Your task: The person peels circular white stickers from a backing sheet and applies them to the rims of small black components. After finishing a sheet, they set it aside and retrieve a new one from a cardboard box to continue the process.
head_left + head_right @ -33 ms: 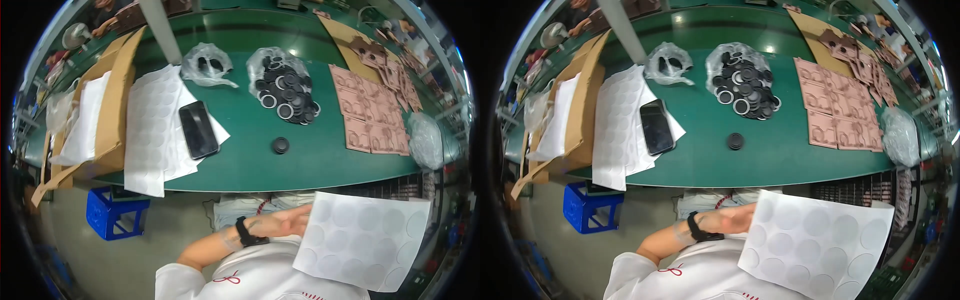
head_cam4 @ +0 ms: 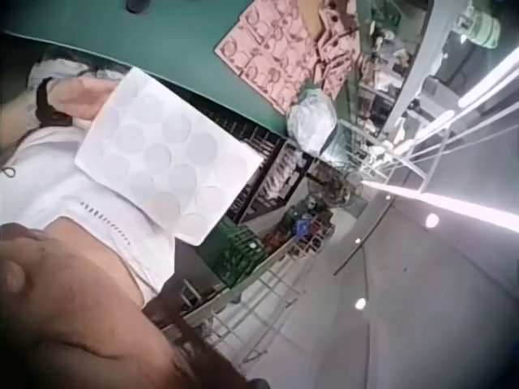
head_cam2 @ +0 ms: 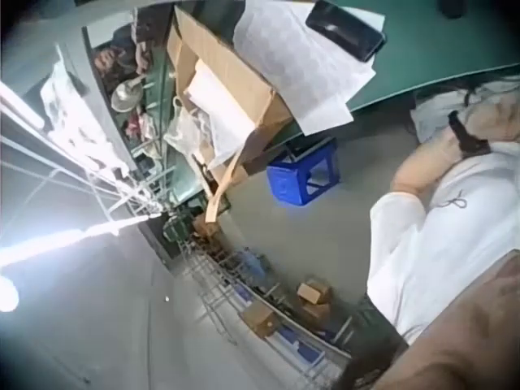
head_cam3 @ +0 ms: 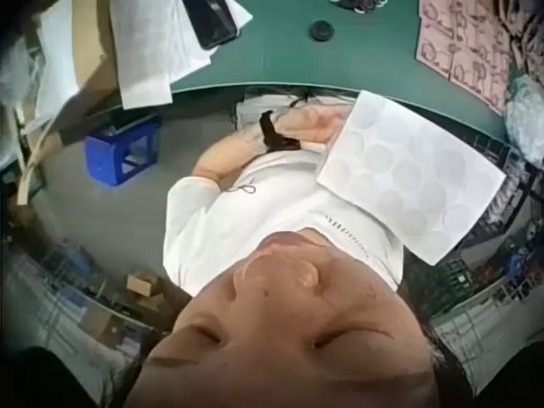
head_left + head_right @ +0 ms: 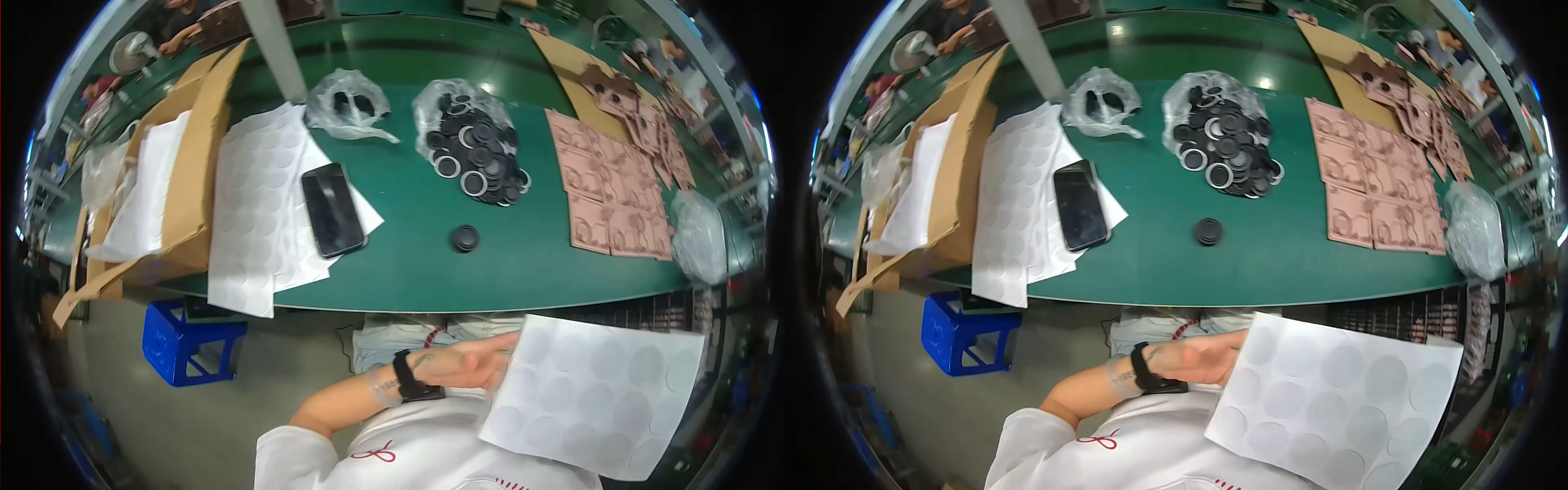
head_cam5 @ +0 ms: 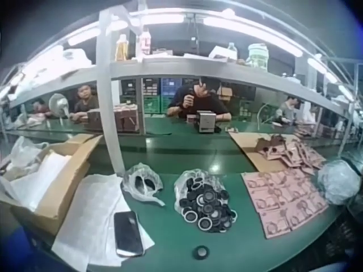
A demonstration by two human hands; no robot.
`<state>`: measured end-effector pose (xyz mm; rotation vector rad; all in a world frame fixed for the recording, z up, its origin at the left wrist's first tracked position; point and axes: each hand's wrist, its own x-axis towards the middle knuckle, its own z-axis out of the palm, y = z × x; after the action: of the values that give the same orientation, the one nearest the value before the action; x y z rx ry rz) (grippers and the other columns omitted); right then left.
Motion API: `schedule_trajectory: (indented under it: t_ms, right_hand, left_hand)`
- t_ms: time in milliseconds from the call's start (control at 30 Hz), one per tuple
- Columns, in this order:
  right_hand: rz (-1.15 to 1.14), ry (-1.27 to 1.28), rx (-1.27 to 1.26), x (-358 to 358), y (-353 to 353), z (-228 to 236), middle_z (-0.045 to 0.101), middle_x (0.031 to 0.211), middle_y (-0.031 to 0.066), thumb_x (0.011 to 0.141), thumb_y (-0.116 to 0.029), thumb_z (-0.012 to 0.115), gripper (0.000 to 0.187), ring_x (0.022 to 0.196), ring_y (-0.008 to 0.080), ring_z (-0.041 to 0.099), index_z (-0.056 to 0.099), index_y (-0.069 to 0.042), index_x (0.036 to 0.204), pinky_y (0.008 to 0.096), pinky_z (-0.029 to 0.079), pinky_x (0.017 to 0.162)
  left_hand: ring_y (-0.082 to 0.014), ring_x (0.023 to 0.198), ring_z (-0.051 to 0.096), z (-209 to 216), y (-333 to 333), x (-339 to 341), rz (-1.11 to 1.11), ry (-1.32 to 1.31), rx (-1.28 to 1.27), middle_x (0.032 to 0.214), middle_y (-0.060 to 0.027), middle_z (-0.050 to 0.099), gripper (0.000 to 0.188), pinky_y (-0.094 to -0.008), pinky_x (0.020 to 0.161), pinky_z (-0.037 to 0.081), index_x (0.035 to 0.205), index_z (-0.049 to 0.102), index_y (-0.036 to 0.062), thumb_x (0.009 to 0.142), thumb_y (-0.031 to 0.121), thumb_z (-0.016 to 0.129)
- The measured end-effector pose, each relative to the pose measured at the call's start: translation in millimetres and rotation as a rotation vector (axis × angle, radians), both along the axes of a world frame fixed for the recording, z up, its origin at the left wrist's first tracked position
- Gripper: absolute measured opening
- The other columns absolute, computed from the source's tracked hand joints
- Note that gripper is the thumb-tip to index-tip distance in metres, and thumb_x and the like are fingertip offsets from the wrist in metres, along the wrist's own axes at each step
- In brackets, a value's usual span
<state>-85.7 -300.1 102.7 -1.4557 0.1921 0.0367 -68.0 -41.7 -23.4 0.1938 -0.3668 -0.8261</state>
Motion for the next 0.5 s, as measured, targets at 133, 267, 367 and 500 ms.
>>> schedule_trajectory:
  t_ms: [133,267,367,500]
  right_hand:
    - [0.087,0.005,-0.072,15,-10,-13,0.066,0.104,0.0148,0.091,-0.006,0.062,0.046,0.090,0.0213,0.066,0.046,0.006,0.132,0.0328,0.053,0.076]
    - [0.138,0.018,-0.155,26,-20,-25,0.066,0.103,0.0150,0.091,-0.006,0.063,0.046,0.089,0.0214,0.066,0.046,0.006,0.132,0.0327,0.054,0.075]
    - [0.130,0.032,-0.235,34,-27,-32,0.066,0.102,0.0151,0.091,-0.006,0.063,0.045,0.088,0.0214,0.066,0.047,0.006,0.131,0.0327,0.054,0.075]
    - [0.123,0.027,-0.300,29,-26,-35,0.066,0.102,0.0152,0.090,-0.007,0.063,0.045,0.087,0.0214,0.067,0.047,0.006,0.131,0.0326,0.054,0.075]
  left_hand:
    - [-0.0199,0.126,0.052,7,-1,10,-0.149,-0.028,-0.188,0.141,-0.0101,0.051,0.071,-0.0375,0.102,0.044,0.146,0.035,0.0024,0.093,0.038,0.065]
    - [-0.0151,0.106,0.061,30,24,20,-0.075,-0.264,0.213,0.125,-0.0059,0.061,0.053,-0.0321,0.084,0.052,0.136,0.048,0.0019,0.091,0.022,0.069]
    - [-0.0080,0.070,0.061,59,78,28,0.178,-0.187,0.734,0.087,0.0015,0.067,0.025,-0.0249,0.058,0.049,0.108,0.067,0.0008,0.090,0.018,0.070]
    - [-0.0062,0.060,0.056,86,142,1,0.805,-0.672,1.487,0.071,0.0023,0.066,0.014,-0.0212,0.053,0.043,0.096,0.073,0.0014,0.090,0.014,0.069]
